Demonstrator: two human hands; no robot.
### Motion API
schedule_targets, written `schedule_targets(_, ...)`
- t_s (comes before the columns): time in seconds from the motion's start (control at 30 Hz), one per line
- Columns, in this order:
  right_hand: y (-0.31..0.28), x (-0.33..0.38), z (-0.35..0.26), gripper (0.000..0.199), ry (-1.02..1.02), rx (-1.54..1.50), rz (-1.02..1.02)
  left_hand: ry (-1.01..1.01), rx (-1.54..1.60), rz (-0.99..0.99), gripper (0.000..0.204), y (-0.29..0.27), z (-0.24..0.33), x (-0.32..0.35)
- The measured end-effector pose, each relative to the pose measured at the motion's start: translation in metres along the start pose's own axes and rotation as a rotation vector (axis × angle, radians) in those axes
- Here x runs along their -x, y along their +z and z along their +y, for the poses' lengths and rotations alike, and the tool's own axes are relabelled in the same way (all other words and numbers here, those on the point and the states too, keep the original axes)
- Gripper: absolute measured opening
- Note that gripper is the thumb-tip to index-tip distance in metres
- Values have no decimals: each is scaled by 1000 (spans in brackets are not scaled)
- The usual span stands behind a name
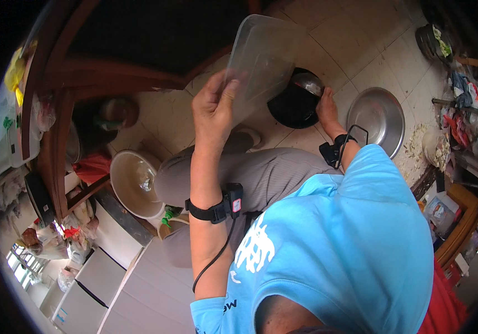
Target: The person washes a plastic lid and a metal bowl in a basin of water, then scrubs a knife and a metal dish rack with a steel wool pad. The person rinses the items and places them in a drying rack.
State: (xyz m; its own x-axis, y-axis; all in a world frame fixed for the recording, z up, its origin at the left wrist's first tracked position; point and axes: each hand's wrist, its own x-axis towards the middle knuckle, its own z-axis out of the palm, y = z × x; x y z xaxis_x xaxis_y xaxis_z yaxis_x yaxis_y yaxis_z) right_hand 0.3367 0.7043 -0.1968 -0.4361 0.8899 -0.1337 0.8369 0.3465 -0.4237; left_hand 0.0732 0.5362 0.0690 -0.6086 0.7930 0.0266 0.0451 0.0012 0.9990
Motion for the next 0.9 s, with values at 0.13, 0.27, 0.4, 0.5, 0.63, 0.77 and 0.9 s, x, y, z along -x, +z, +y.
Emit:
schedule_targets(0.13, -12, 1, -6, 52, -144, -16, 92, 2, 46, 18, 26, -6, 4, 2)
schedule_targets(0.27, -13, -4, -3, 51, -17, -98, 138, 2, 39, 3, 25, -15, 10, -2)
schedule_targets(0.4, -19, -18, -3, 49, 112, -231, 188, 74, -23, -96, 27, -23, 20, -14)
schedule_targets(0.5, -34, -21, -10, 49, 280, -523, 138, 131, 8, -128, 27, -25, 29, -21)
schedule_targets(0.63, -67, -19, -31, 40, 317, -717, 53, 214, 42, -174, 25, -34, 40, -33)
schedule_targets(0.77, -102, -21, -53, 40, 235, -688, 18, 264, 52, -208, 22, -44, 47, -37)
schedule_targets(0.9, -133, -29, -74, 43, 209, -657, 21, 367, 69, -237, 22, -56, 59, -44)
